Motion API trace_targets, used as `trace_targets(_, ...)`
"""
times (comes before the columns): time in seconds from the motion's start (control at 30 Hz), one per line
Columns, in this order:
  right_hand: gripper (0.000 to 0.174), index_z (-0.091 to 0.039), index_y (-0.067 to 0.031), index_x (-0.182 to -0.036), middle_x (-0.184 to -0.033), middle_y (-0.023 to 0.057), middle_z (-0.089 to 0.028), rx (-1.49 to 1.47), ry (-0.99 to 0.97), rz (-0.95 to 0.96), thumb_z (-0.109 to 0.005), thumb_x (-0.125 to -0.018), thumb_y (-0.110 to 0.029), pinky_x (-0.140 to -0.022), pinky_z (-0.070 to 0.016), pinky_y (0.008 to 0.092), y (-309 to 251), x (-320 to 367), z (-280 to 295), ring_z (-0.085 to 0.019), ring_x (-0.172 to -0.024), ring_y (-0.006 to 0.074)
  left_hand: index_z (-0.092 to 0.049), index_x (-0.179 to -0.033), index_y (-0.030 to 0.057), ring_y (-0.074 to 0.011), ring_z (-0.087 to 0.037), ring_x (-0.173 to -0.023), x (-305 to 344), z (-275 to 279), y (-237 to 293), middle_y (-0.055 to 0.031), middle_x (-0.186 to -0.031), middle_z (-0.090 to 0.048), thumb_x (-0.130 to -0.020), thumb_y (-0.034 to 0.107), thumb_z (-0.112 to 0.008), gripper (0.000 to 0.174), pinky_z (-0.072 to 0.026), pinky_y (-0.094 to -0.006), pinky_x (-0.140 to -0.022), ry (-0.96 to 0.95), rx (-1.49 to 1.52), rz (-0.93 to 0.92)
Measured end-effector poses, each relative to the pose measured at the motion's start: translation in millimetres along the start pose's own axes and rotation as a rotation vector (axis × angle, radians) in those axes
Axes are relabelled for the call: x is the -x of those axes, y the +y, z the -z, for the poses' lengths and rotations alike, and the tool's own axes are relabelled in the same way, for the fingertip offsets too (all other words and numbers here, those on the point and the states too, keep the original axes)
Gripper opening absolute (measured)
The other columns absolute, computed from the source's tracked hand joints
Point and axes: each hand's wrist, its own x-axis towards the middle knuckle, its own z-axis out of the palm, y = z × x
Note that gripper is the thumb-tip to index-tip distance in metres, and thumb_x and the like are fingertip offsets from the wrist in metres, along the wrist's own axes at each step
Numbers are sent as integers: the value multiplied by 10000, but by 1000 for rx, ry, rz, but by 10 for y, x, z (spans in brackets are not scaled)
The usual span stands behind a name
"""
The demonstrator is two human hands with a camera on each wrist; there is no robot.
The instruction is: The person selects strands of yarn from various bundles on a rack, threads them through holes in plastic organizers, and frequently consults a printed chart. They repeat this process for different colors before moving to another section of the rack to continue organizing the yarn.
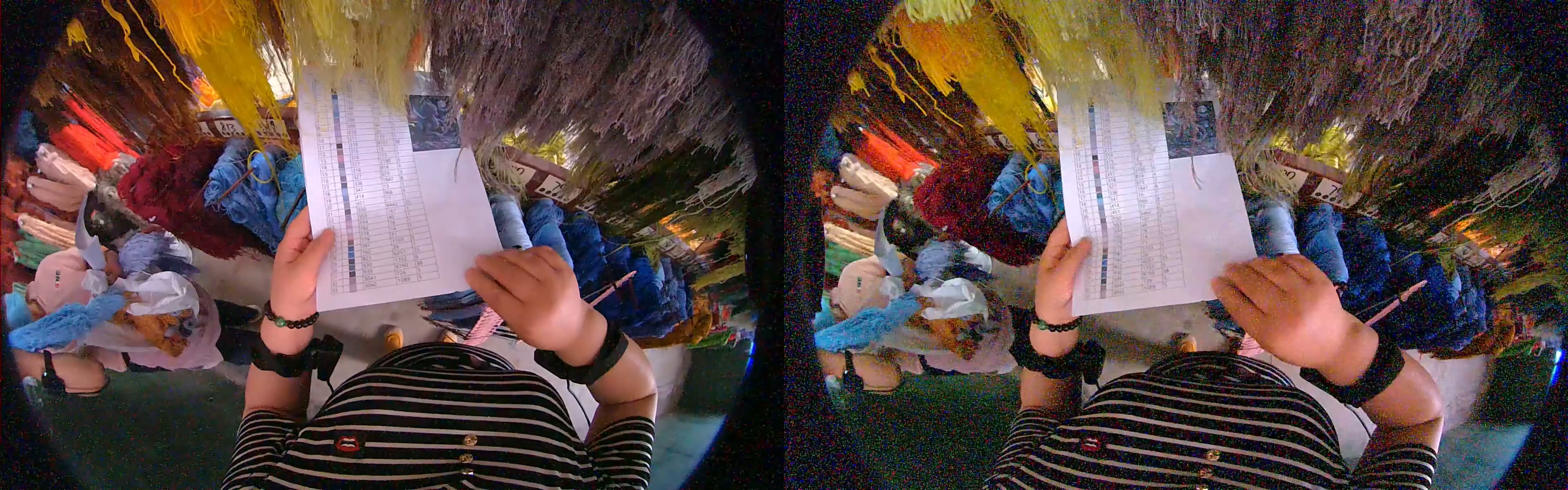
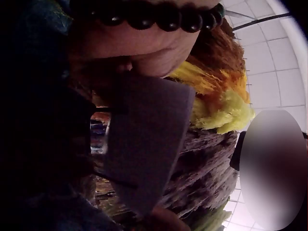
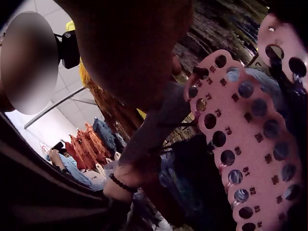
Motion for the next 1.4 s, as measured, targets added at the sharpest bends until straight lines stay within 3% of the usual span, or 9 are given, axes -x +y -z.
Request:
trace_targets(0.7,344,-665,-90,-1028,-1059,51,-638,-19,14,-3,-596,-706,-192,-767,-501,348,22,118,-28,-626,-918,202,-440,-1358,-30,-176,-580,-1109,-1,-10,-71,-119,-1268,-582,-936,1,-505,428,-458,-315,-955,13,30,-6)
trace_targets(1.2,319,-673,-81,-976,-1006,43,-654,43,102,-89,-631,-672,-167,-672,-515,329,46,132,-57,-632,-901,205,-437,-1351,-45,-179,-589,-1100,0,-102,39,-124,-1257,-589,-926,10,-534,439,-458,-316,-958,12,-9,16)
trace_targets(1.3,297,-678,-59,-921,-933,68,-666,-18,152,-129,-653,-626,-76,-629,-509,335,30,80,-31,-654,-818,235,-437,-1351,-44,-180,-589,-1098,27,-104,67,-122,-1253,-591,-923,15,-546,446,-458,-316,-957,21,-4,17)
trace_targets(1.4,318,-670,-87,-968,-985,37,-655,-7,115,-117,-629,-665,-175,-673,-519,340,58,136,-53,-639,-868,206,-445,-1346,-39,-176,-587,-1094,38,-106,48,-117,-1245,-595,-921,20,-555,443,-459,-316,-953,28,-24,0)
